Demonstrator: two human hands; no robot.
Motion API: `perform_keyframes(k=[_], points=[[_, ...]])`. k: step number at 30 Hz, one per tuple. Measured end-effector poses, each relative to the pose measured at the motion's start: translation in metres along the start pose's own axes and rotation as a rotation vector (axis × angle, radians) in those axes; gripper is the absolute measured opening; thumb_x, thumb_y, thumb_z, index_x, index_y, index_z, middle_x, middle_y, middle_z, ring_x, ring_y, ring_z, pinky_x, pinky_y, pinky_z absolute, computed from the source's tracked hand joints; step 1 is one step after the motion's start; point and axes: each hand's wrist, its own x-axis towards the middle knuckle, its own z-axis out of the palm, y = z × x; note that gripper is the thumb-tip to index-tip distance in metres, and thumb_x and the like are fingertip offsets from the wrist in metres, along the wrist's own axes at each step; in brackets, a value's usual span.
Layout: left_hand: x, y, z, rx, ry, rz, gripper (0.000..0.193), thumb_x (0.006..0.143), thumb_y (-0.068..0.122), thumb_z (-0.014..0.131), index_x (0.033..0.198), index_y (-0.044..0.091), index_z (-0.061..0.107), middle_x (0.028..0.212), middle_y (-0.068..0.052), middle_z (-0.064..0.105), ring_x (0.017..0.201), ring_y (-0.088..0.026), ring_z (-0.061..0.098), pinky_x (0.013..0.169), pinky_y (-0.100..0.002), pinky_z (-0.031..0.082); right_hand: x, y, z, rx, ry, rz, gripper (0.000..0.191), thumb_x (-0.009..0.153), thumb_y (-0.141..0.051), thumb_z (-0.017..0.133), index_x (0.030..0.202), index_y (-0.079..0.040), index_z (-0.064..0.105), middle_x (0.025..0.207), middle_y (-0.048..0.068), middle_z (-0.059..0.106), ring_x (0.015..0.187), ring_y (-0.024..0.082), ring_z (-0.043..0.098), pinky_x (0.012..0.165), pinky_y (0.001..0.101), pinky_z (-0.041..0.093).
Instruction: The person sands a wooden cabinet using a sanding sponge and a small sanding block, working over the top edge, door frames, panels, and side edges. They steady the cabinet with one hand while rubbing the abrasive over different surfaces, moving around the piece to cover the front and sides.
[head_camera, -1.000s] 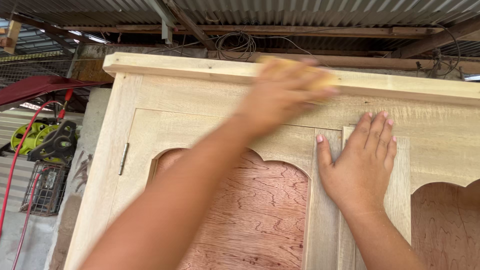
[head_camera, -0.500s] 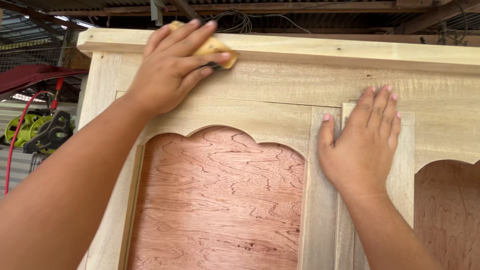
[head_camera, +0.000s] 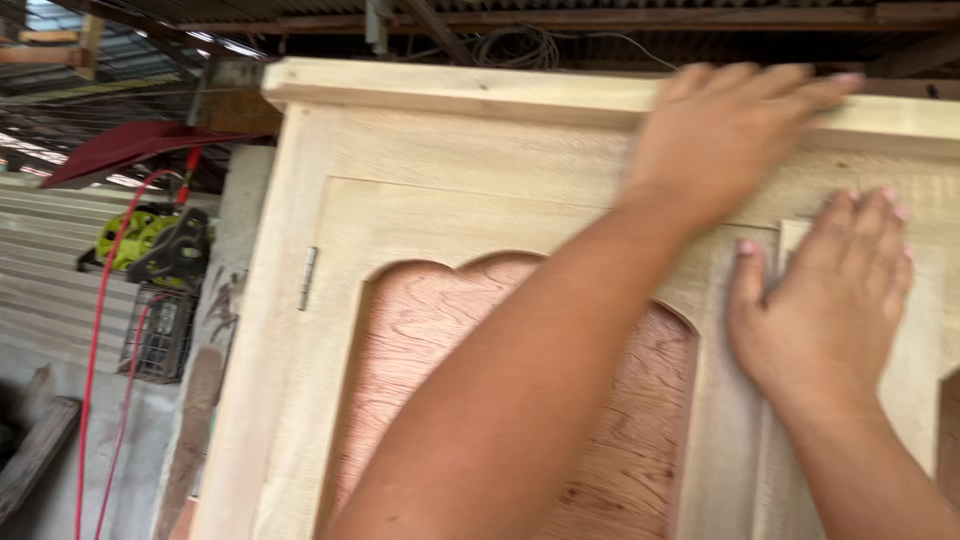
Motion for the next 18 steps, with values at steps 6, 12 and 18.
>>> perform_keyframes(k=[6,12,18], points=[[-0.099,-0.171,-0.080,-0.127,0.092,-0.329,0.040,0.105,0.044,0.046,0.133,0.022,0.066,0.138,0.000,0.066,0.133,-0.020,0.053,0.119,-0.046,0.024,-0.005,-0.032,0.011,-0.018,0.057,-0.079,0.082,0.109,-0.046,0.033,0.160,0.017,0.021,0.166,0.042,0.013,0.156,0.052,0.007,0.123,0.0597,0.008],[-0.150,-0.301,-0.119,-0.203,0.054,-0.773,0.037,0.107,0.046,0.049,0.122,0.021,0.072,0.121,-0.008,0.072,0.123,-0.030,0.060,0.111,-0.046,0.044,-0.005,-0.084,0.054,-0.046,0.064,-0.162,0.087,0.102,-0.051,0.034,0.160,0.013,0.024,0.166,0.035,0.021,0.159,0.043,0.010,0.126,0.0592,0.004],[-0.137,-0.217,-0.095,-0.192,0.311,-0.433,0.029,0.102,0.022,0.055,0.127,0.022,0.071,0.123,-0.003,0.074,0.113,-0.029,0.064,0.109,-0.045,0.044,-0.007,-0.102,0.045,-0.058,0.120,-0.221,0.086,0.107,-0.051,0.035,0.161,0.016,0.025,0.165,0.040,0.022,0.160,0.047,0.014,0.127,0.0564,0.005]])
